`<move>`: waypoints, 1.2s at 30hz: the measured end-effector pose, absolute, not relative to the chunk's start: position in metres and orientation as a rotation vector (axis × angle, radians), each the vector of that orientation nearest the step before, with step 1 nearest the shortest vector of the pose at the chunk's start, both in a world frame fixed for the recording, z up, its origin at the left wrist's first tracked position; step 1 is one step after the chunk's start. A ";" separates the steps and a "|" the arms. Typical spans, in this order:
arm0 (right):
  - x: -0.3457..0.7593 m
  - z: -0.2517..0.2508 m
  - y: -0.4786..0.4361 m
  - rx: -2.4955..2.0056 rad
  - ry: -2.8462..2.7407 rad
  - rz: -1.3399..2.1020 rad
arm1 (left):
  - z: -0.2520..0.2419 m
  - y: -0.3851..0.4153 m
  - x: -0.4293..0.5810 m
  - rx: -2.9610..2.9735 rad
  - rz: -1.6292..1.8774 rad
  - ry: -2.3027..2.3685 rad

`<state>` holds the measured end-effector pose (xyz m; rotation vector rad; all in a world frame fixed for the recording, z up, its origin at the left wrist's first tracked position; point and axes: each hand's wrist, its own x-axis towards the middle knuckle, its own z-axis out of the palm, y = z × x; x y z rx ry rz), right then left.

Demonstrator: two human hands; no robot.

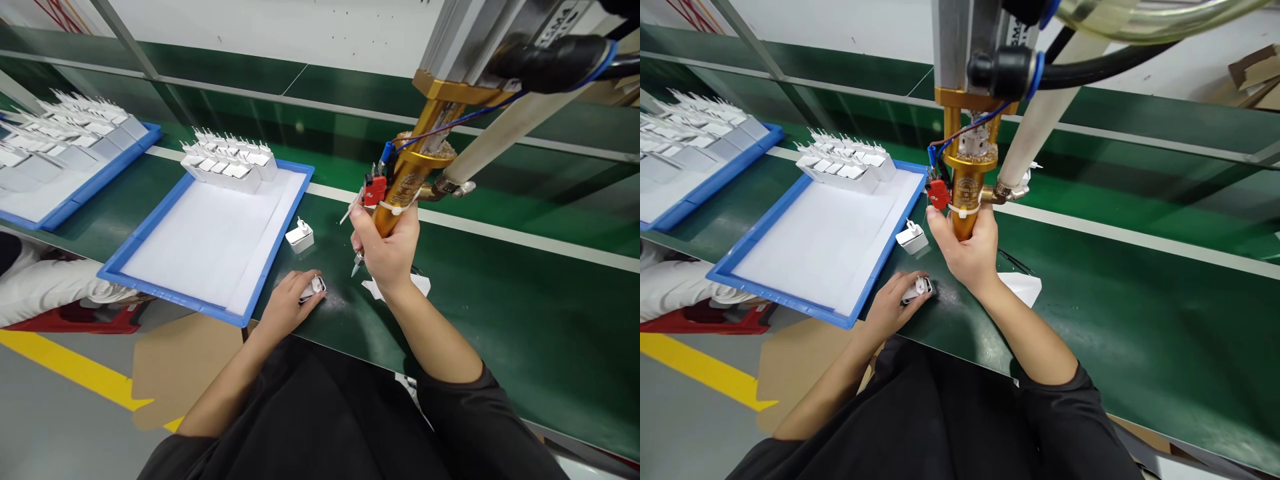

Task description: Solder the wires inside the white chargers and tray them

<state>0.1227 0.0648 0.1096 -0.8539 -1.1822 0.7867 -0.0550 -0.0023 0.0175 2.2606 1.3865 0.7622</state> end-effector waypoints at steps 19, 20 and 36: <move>0.137 0.097 0.089 -0.904 -1.101 0.792 | 0.029 0.064 -0.046 2.724 0.324 1.775; 0.138 0.096 0.092 -0.904 -1.088 0.792 | 0.030 0.070 -0.047 2.741 0.340 1.809; 0.212 0.103 0.138 -1.189 -1.125 0.869 | 0.081 0.270 0.113 1.947 0.507 1.739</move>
